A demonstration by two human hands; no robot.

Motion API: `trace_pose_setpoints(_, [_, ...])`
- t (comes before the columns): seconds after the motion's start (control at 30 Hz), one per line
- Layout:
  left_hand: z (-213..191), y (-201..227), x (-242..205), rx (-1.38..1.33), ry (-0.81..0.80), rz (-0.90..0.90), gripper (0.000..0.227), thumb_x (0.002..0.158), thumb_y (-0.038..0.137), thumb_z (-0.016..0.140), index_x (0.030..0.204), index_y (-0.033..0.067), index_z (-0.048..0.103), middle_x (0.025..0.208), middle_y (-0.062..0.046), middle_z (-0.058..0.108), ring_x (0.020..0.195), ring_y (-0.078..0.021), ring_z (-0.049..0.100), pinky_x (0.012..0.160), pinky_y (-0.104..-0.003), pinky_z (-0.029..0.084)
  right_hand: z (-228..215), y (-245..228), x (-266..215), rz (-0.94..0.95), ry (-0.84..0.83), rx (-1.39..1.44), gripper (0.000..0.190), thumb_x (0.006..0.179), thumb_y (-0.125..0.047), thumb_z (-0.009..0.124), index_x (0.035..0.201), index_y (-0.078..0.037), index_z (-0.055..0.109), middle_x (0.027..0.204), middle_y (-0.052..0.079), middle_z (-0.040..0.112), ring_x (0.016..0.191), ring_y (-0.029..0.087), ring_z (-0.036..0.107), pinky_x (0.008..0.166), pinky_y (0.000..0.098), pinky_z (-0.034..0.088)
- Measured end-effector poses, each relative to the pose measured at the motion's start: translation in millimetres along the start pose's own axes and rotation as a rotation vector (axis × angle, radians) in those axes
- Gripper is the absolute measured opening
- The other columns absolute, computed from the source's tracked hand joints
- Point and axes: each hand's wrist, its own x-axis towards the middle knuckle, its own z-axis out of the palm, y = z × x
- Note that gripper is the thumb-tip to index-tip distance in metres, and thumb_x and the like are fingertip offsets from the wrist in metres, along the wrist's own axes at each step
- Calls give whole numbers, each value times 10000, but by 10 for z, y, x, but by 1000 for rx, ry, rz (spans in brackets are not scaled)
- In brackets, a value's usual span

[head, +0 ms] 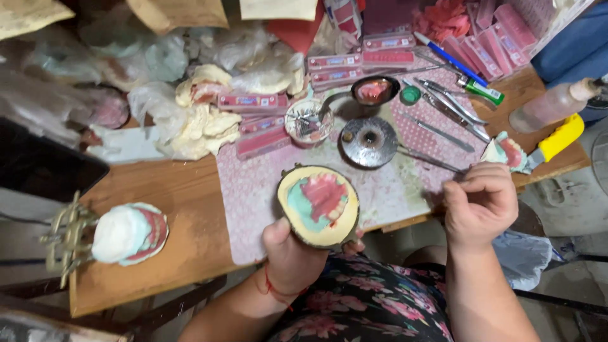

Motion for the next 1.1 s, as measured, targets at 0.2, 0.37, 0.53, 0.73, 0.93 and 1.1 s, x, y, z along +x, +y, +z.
trace_pose_setpoints(0.2, [108,-314,-131,-76,-118,-43,988,744,612,545,1445,-86,543,1053,-378,693,813,-495,703,667,-479,594,-208,-617,-137,81,-123,154,469,926,-516,689,1073,-89,561,1073,135,649,1064,263,607,1034,382,479])
trace_pose_setpoints(0.37, [491,-740,-344,-238,-212,-6,853,803,570,566,1353,-82,594,1030,-352,717,831,-451,738,704,-538,624,-574,-1188,-202,53,-214,255,838,694,-591,804,1241,-15,538,1280,234,621,1238,348,599,1146,450,473])
trace_pose_setpoints(0.53, [585,-1318,-463,-325,-402,-264,953,816,545,547,1521,-93,474,1177,-426,637,966,-558,673,812,-642,584,-1146,-1673,-366,170,-309,189,1268,505,-644,830,1499,-7,367,1529,252,493,1416,341,560,1295,456,408])
trace_pose_setpoints(0.73, [1025,-2025,-319,-255,-361,-211,816,848,498,569,1473,-25,531,1330,-276,658,1148,-470,659,980,-624,552,-1806,-1751,-411,306,-140,167,1406,520,-493,881,1616,-52,117,1543,370,438,1489,386,481,1188,440,498])
trace_pose_setpoints(0.93, [1580,-2753,120,-217,-499,-228,762,837,307,704,1464,-69,493,1408,-230,625,1296,-369,619,1164,-504,488,-2539,-1334,-388,324,21,12,1405,585,-508,857,1631,-41,42,1502,375,488,1433,389,536,1263,495,432])
trace_pose_setpoints(1.1, [2053,-3375,637,-97,-781,-472,750,895,212,746,1521,-60,435,1452,-170,601,1329,-305,596,1201,-481,459,-3394,-964,-126,314,17,-337,1442,578,-592,823,1687,-129,26,1446,311,588,1463,428,538,1329,549,387])
